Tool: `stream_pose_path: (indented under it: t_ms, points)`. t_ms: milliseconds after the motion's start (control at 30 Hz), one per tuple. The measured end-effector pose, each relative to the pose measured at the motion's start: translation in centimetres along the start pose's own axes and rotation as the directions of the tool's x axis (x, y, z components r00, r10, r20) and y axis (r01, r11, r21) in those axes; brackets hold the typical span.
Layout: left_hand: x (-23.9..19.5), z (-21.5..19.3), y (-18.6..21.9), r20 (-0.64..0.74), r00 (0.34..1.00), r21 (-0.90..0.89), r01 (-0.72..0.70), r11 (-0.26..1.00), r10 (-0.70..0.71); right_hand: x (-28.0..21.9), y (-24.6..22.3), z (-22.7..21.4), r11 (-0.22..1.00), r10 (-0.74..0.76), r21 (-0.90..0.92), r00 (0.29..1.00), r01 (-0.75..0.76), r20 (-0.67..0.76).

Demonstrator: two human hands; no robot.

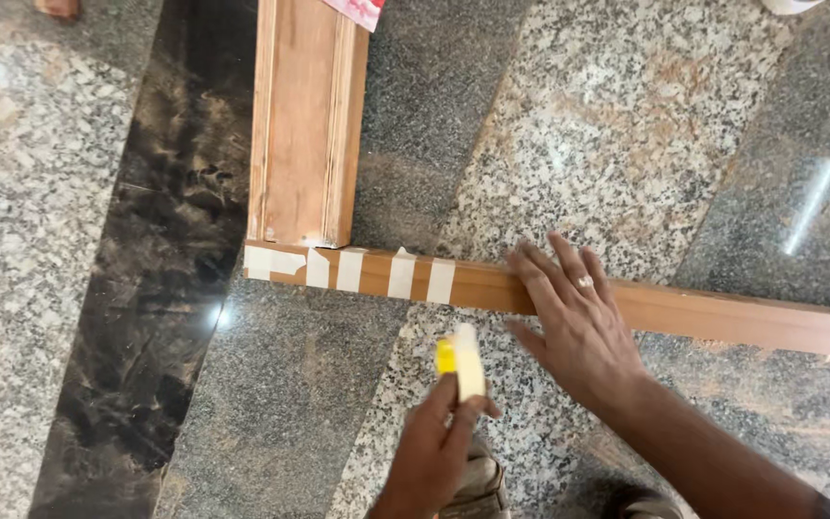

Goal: The person applies white masking tape in alternating strips along the edges of a wooden frame lying on a tiled floor. They repeatedly pull tape from a roll, press it onto the wood, and tear it off by hand to create a striped pattern.

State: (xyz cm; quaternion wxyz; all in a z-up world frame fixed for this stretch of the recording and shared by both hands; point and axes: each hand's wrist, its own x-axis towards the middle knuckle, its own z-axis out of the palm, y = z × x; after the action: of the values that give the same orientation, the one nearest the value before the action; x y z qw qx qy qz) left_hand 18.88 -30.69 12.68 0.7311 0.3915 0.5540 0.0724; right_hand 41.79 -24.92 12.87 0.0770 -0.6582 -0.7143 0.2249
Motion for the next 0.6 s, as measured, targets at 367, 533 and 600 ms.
stream_pose_path:
  t_ms: [367, 533, 600]
  points:
    - [0.4, 0.9, 4.8, -0.088, 0.917, -0.083, -0.395, 0.915, 0.389, 4.0, -2.5, -4.3, 0.814, 0.153, 0.517, 0.957, -0.264, 0.247]
    - [1.8, 2.5, 3.2, -0.269, 0.963, -0.147, -0.061, 0.987, 0.02, 7.7, -0.1, -3.0, 0.892, 0.217, 0.294, 0.897, -0.343, 0.385]
    - [2.9, 2.9, 2.8, -0.279, 0.958, -0.174, -0.12, 0.977, 0.068, 9.0, 1.0, -2.3, 0.821, 0.276, 0.343, 0.844, -0.455, 0.46]
